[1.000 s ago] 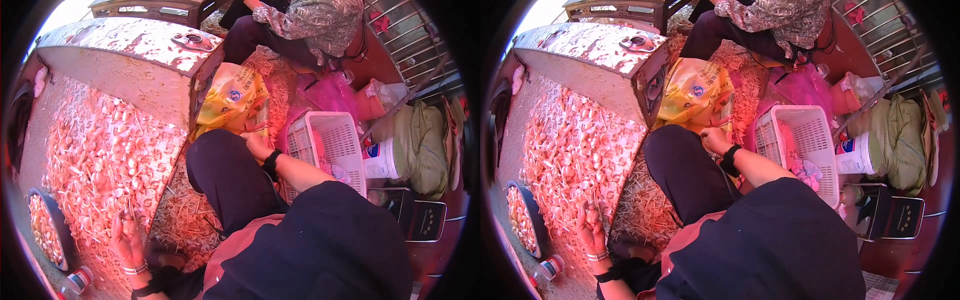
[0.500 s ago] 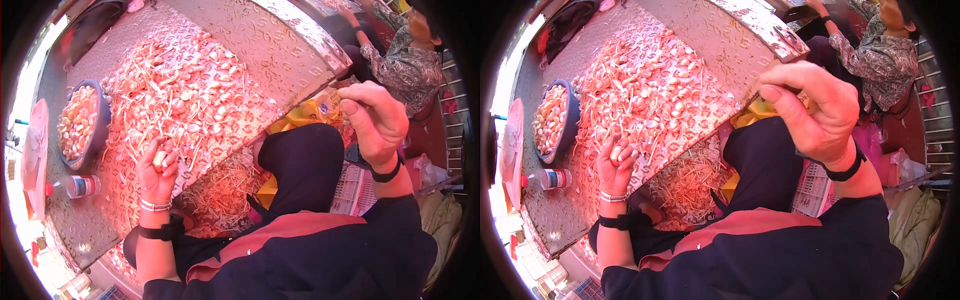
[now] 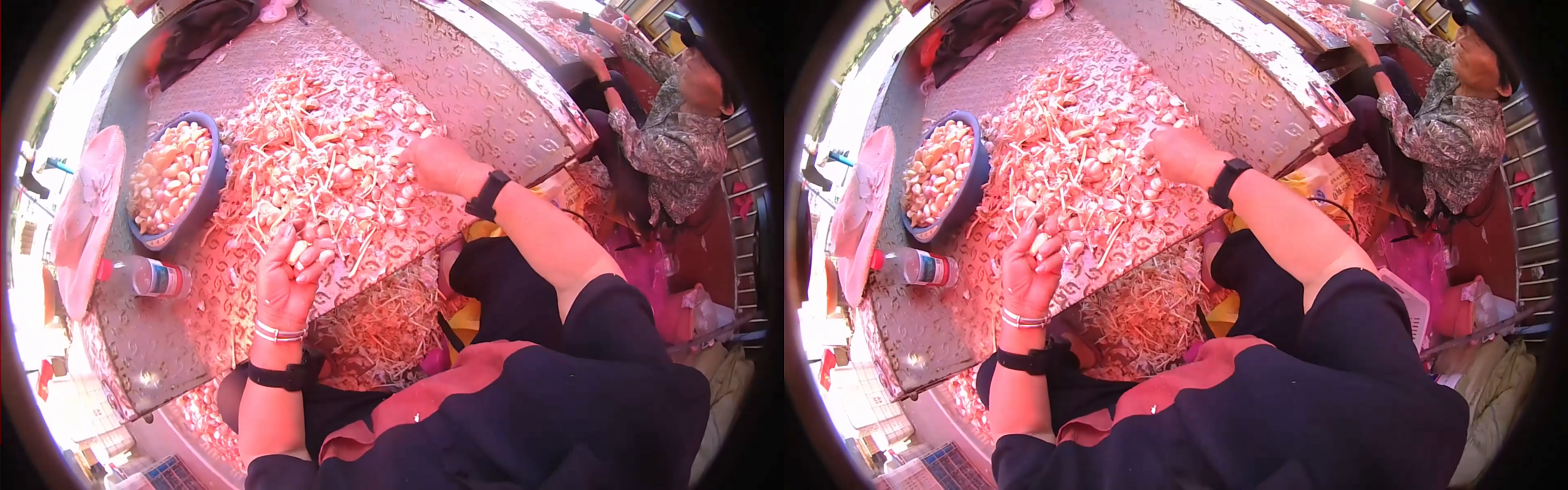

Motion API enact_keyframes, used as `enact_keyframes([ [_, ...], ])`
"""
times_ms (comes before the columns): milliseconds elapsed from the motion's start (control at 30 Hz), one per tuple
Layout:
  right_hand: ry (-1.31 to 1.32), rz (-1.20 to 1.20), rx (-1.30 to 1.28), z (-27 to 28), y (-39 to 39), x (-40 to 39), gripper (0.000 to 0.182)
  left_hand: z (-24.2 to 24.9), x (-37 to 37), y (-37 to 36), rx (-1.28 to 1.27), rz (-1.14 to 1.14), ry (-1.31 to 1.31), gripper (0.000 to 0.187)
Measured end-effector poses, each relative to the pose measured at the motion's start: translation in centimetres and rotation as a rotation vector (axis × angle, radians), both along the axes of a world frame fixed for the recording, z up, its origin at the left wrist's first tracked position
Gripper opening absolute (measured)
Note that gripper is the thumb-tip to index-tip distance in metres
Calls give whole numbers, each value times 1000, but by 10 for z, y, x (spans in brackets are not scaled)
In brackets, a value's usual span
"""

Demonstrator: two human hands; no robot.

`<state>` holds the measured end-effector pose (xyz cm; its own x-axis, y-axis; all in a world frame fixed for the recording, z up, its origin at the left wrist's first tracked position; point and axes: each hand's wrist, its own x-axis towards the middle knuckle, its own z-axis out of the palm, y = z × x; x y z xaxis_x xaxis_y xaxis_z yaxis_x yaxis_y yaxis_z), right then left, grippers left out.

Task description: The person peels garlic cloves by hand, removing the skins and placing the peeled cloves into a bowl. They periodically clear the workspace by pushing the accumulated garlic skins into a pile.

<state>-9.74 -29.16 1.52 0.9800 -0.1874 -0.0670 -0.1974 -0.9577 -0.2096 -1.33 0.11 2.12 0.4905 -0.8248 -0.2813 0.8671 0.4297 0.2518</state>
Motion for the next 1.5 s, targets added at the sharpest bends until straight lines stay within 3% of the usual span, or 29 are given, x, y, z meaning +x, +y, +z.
enact_keyframes([
  [167,-86,37,-9,-35,-17,-10,25,9,-8,-4,76,-1,-31,12],
  [367,-149,-1,51,-17,-16,-5,21,-5,-7,-7,175,-60,-180,10],
  [433,-33,36,-70,-12,-11,-1,30,-5,-8,-7,209,-63,-154,8],
  [533,109,104,-197,0,-3,1,25,-6,-7,-6,185,-36,-144,8],
  [667,41,116,-209,-3,0,2,26,-8,-5,-5,187,-26,-128,8],
  [733,146,68,-247,4,9,8,29,-9,-5,-2,139,-37,-111,10],
  [1067,344,130,-409,11,15,34,12,-2,-2,0,196,-13,-148,10],
  [1133,190,2,-277,37,19,50,11,-3,-2,-2,216,-13,-144,10],
  [1267,-120,160,122,87,45,102,20,-4,-3,-6,202,16,-193,11],
  [1333,87,-99,796,123,87,117,17,2,-1,-7,183,45,-218,12],
  [1367,89,-96,797,131,106,118,17,8,0,-6,158,93,-235,14],
  [1433,55,-67,1121,137,138,112,15,11,6,-2,72,155,-265,21],
  [1500,-8,-42,1155,120,154,101,13,9,11,2,-2,167,-261,20],
])
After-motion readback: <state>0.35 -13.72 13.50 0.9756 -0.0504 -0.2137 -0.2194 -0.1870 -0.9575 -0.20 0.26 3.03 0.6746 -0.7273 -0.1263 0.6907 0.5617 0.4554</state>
